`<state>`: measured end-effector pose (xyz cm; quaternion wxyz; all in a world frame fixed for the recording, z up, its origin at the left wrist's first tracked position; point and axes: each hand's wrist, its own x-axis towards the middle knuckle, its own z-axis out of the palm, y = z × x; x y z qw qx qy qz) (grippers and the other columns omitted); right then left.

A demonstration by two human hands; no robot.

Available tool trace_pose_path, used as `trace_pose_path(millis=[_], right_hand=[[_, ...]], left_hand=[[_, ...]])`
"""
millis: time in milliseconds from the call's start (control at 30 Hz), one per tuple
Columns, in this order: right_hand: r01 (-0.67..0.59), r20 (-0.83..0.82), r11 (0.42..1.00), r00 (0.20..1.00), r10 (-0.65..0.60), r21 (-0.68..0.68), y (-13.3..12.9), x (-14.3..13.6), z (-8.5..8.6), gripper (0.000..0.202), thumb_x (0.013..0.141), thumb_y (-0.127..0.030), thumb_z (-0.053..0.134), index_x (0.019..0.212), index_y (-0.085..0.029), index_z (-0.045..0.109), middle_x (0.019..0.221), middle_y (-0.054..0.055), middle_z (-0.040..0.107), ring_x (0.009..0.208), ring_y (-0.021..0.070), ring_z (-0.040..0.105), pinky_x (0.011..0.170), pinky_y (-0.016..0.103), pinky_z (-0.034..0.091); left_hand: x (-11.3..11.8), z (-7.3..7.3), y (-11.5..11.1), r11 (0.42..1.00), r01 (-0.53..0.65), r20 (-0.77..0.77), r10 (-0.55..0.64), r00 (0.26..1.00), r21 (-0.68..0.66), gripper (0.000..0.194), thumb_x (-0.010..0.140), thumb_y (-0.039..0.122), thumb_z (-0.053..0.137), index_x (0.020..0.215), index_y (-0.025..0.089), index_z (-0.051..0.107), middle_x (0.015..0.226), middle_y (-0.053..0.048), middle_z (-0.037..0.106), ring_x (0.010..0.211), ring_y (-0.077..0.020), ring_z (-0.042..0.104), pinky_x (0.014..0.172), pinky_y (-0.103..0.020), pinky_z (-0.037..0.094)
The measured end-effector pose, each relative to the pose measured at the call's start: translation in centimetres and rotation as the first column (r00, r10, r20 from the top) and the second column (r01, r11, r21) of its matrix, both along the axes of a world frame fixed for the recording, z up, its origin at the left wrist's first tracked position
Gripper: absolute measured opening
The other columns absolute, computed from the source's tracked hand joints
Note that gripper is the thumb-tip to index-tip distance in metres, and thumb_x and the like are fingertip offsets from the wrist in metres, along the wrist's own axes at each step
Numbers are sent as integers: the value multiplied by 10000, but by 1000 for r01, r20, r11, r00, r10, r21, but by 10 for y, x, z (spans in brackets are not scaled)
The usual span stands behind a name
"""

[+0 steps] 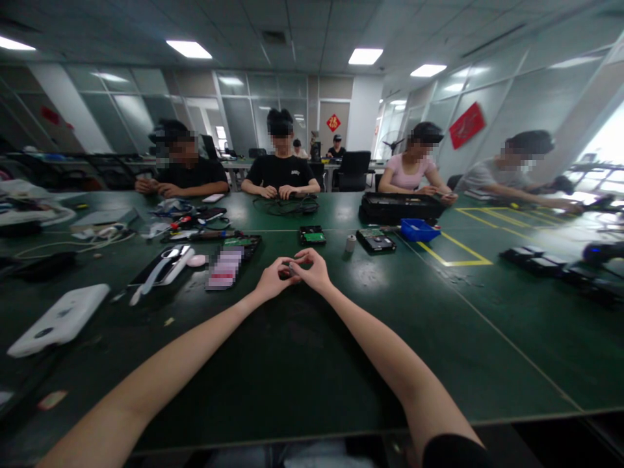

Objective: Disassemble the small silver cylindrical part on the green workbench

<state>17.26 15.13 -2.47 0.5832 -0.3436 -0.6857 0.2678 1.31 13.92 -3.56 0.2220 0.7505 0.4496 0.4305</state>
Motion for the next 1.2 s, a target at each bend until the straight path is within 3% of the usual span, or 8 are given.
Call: trace_pose_path(millis=[200, 433, 600, 800, 967, 1067, 1200], right_hand=[[30, -11, 999, 999, -30, -38, 3, 2, 1, 323, 698, -368, 734, 894, -194, 547, 727, 29, 714, 723, 201, 702, 766, 354, 545], [70, -58, 995, 996, -74, -76, 0, 0, 2, 459, 695, -447, 727, 946, -221, 416, 736, 20, 722, 730, 205, 720, 747, 349, 563], [154, -58, 986, 986, -158, -70, 4, 3, 4, 450, 732, -492, 684, 958, -227, 399, 798, 40, 727, 771, 215, 722, 740, 335, 558], [307, 75, 951, 950, -303, -50, 15, 28, -3, 233, 742, -371, 685, 826, -218, 531, 880, 35, 706, 881, 218, 689, 881, 369, 482], [348, 225, 932, 920, -320, -97, 20, 43, -18, 133, 693, -246, 698, 752, -225, 580, 740, -15, 701, 755, 202, 679, 791, 362, 497], [360, 280, 926, 906, -318, -114, 22, 44, -23, 155, 678, -255, 713, 788, -232, 607, 687, -35, 694, 721, 193, 667, 769, 360, 499], [419, 308, 903, 874, -375, -90, 24, 43, -26, 216, 625, -354, 771, 776, -234, 674, 816, 29, 701, 956, 251, 615, 906, 446, 438]], left_hand=[[2, 2, -2, 1000, -8, 3, 8, 1000, -4, 524, 676, 447, 762, 1092, 219, 541, 829, -18, 730, 779, -208, 689, 702, -293, 500], [2, 1, -2, 1000, -20, 2, 20, 1000, -6, 496, 674, 410, 767, 1081, 222, 556, 805, -7, 717, 773, -208, 689, 704, -297, 509], [3, 1, -2, 1000, -21, 3, 21, 1000, -4, 546, 648, 436, 786, 1089, 218, 548, 850, -24, 730, 787, -212, 690, 726, -311, 513], [2, 2, -3, 1000, -15, -3, 15, 1000, 0, 551, 651, 457, 783, 1084, 210, 550, 891, -43, 733, 791, -208, 688, 734, -313, 516], [2, 2, -2, 1000, -16, -13, 16, 1000, 5, 540, 655, 452, 780, 1079, 207, 551, 892, -44, 731, 798, -212, 687, 738, -318, 517], [1, 2, -3, 1000, -15, -19, 15, 1000, 7, 538, 657, 462, 776, 1076, 211, 551, 892, -42, 730, 800, -214, 688, 734, -316, 519], [1, 3, -3, 1000, -17, -22, 17, 1000, 11, 536, 660, 459, 775, 1079, 212, 549, 884, -39, 731, 799, -216, 690, 734, -318, 521]])
